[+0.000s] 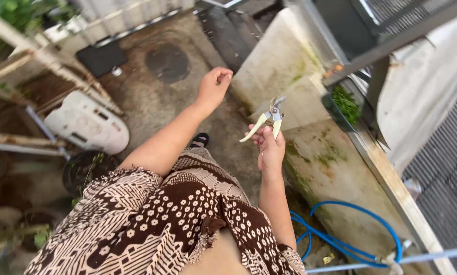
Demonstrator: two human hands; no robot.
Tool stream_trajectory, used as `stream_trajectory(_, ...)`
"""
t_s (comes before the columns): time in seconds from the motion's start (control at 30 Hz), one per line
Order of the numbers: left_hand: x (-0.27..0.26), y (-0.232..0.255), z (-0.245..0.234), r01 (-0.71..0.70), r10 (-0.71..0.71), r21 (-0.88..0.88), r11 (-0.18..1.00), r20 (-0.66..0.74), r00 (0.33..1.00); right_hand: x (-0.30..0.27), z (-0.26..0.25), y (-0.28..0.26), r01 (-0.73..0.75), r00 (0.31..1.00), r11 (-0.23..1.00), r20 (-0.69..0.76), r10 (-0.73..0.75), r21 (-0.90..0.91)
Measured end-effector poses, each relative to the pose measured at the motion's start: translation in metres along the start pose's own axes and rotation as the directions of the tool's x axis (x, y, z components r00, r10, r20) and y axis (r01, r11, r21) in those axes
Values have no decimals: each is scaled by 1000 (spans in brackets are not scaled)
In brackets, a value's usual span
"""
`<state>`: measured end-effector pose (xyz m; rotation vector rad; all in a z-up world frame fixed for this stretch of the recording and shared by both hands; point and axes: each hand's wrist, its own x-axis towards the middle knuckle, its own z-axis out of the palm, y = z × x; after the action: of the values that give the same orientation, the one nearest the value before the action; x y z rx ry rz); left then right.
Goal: Using garden shears to cut and harvest small leafy green plants from pots on a balcony.
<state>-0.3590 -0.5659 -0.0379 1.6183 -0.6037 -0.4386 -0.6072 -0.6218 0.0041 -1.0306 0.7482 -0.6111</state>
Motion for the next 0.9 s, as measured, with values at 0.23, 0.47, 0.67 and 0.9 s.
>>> stream_trajectory(0.23, -8, -16, -133, -18, -2, -55, 998, -342, 940, 16, 109, 12, -87, 964, 988, 239, 115, -127)
stream_trajectory(0.47, -22, -48, -271, -23, -36, -93, 995, -578, 816, 29, 225, 60, -120, 882, 971, 426, 201, -208)
stream_trajectory(0.67, -43, -77, -427, 29, -55, -50, 998, -702, 710, 19, 358, 108, -170, 766, 937, 557, 320, -304)
stream_trajectory(0.9, -88, -125, -567, -34, -52, -82, 996, -849, 525, 5, 473, 164, -194, 626, 903, 661, 414, -383)
